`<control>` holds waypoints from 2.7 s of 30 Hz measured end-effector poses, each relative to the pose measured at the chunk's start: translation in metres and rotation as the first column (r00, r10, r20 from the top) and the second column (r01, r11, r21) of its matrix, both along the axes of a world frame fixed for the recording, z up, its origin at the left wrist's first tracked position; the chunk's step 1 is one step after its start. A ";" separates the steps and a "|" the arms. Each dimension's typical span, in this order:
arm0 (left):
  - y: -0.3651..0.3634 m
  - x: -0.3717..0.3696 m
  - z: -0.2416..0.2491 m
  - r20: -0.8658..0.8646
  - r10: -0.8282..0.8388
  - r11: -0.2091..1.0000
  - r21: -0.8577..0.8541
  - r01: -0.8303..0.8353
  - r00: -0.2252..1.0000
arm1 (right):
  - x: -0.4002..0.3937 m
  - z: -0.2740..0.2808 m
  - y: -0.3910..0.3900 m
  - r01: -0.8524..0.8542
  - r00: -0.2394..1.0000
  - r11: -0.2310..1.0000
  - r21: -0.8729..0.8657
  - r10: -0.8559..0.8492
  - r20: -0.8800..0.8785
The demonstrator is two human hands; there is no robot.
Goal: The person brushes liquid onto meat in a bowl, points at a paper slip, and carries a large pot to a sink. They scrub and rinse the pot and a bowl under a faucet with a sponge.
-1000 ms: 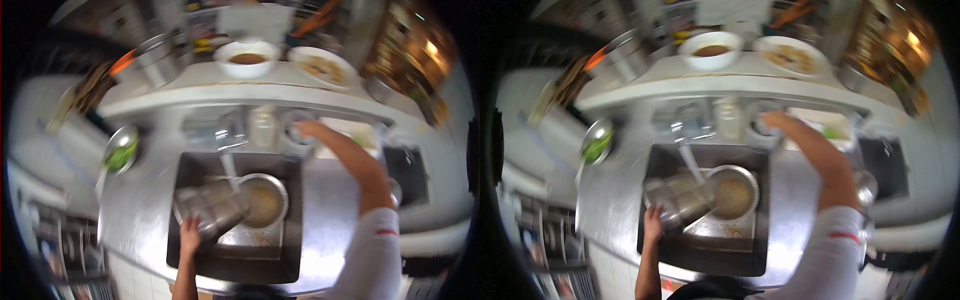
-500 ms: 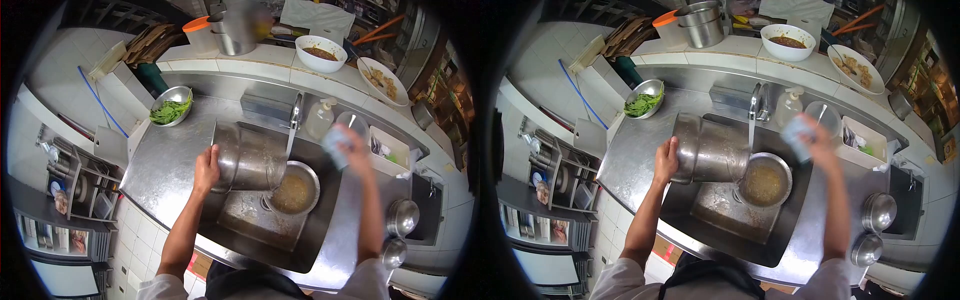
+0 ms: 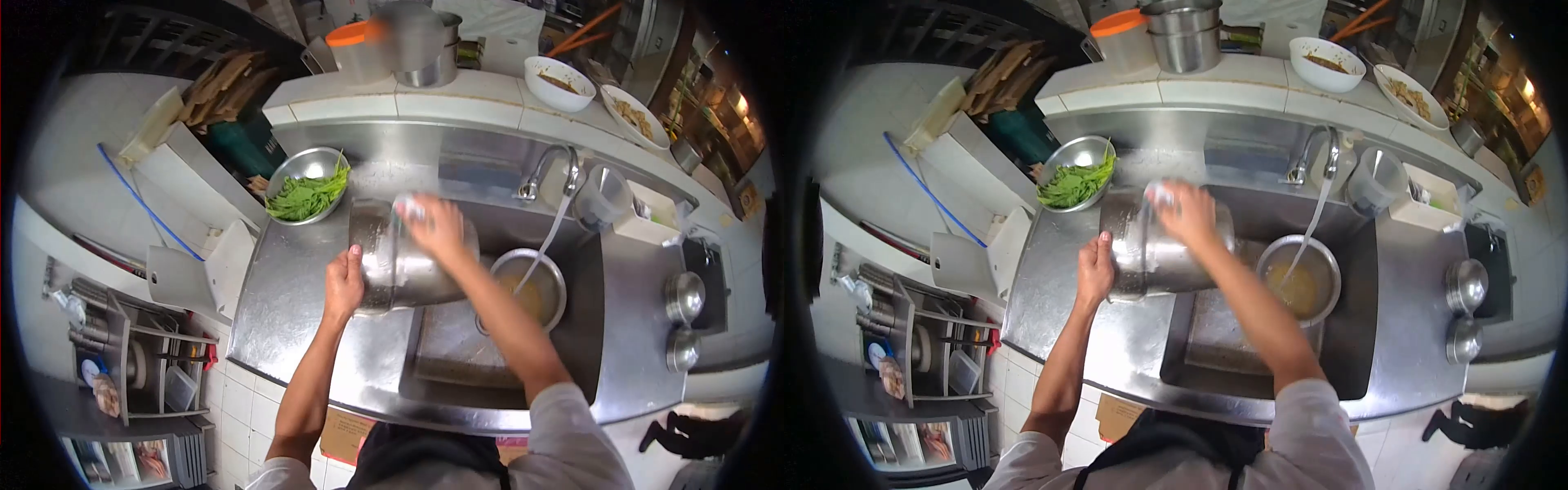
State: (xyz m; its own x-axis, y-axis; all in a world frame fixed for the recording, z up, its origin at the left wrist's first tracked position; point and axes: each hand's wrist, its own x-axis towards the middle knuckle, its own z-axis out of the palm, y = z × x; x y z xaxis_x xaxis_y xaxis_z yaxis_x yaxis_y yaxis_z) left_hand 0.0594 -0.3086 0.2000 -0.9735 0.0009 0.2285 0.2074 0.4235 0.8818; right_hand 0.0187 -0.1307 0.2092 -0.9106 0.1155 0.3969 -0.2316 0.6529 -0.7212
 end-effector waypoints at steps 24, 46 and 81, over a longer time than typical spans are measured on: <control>-0.068 0.003 -0.062 -0.170 -0.116 0.991 0.043 0.125 0.979 | 0.004 0.009 -0.096 0.046 0.992 0.997 0.070 -0.037 -0.118; -0.099 0.041 -0.002 -0.076 -0.166 0.979 -0.131 0.155 0.983 | 0.143 -0.006 -0.079 0.001 0.975 0.935 0.354 0.078 -0.208; -0.137 0.081 -0.145 -0.480 -0.383 0.923 -0.154 0.353 0.789 | -0.005 0.023 -0.115 -0.175 0.839 0.981 0.087 0.102 0.535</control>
